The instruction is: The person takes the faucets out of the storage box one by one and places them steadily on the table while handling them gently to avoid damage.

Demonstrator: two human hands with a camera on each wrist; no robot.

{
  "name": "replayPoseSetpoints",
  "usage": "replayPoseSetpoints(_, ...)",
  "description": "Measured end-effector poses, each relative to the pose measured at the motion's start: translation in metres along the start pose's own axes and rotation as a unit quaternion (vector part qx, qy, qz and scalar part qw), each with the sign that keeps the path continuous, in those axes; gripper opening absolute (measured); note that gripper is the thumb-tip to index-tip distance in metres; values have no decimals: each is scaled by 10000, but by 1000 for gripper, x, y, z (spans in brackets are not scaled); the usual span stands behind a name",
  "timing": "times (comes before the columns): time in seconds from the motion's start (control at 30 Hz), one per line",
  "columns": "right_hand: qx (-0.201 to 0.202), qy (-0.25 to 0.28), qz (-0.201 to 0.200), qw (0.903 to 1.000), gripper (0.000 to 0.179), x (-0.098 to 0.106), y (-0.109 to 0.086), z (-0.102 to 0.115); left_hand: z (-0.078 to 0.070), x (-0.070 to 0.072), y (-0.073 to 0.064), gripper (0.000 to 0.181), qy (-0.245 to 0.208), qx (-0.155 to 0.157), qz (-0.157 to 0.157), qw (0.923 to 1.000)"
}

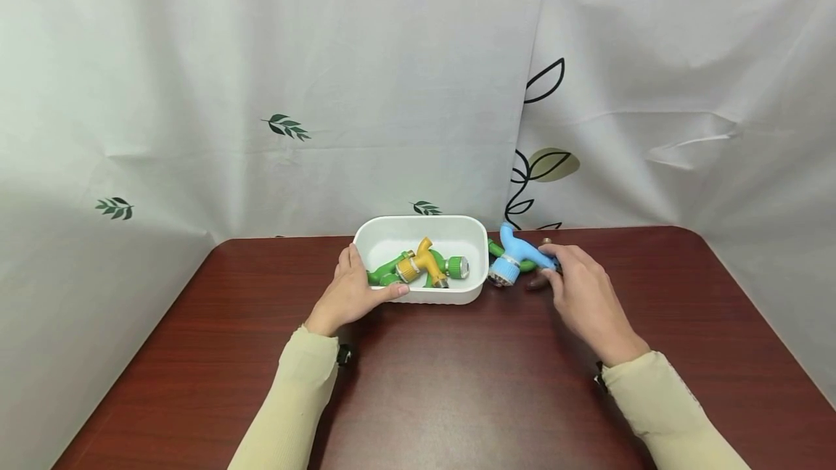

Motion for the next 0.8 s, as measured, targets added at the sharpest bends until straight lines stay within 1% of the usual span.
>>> replayPoseSetpoints(0.13, 30, -61, 75, 9999, 34, 1, -2, -4, 0, 0, 0, 138, -9, -5, -16, 10000)
replayPoseSetpoints(0.4, 108, -135, 68, 9998, 35, 6, -6, -9, 1, 0, -1, 139, -32, 13, 5, 10000)
replayPoseSetpoints(0.67, -142, -187, 162, 9996, 35, 11, -9, -23, 1, 0, 0, 138, -53, 31, 0, 10000)
replayPoseSetpoints(0.8, -188, -252, 156, 9994, 35, 12, -10, -28, 1, 0, 0, 138, -17, 44, 5, 10000)
Point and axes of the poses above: each hand's wrist, its own y-axis towards the middle knuckle, its own x-axis out of the back of the hand, z = x × y, the point moved 6 cm from there along y, towards the middle knuckle, and after that the axes turned 5 degrees about y, right-handed, at the moved point
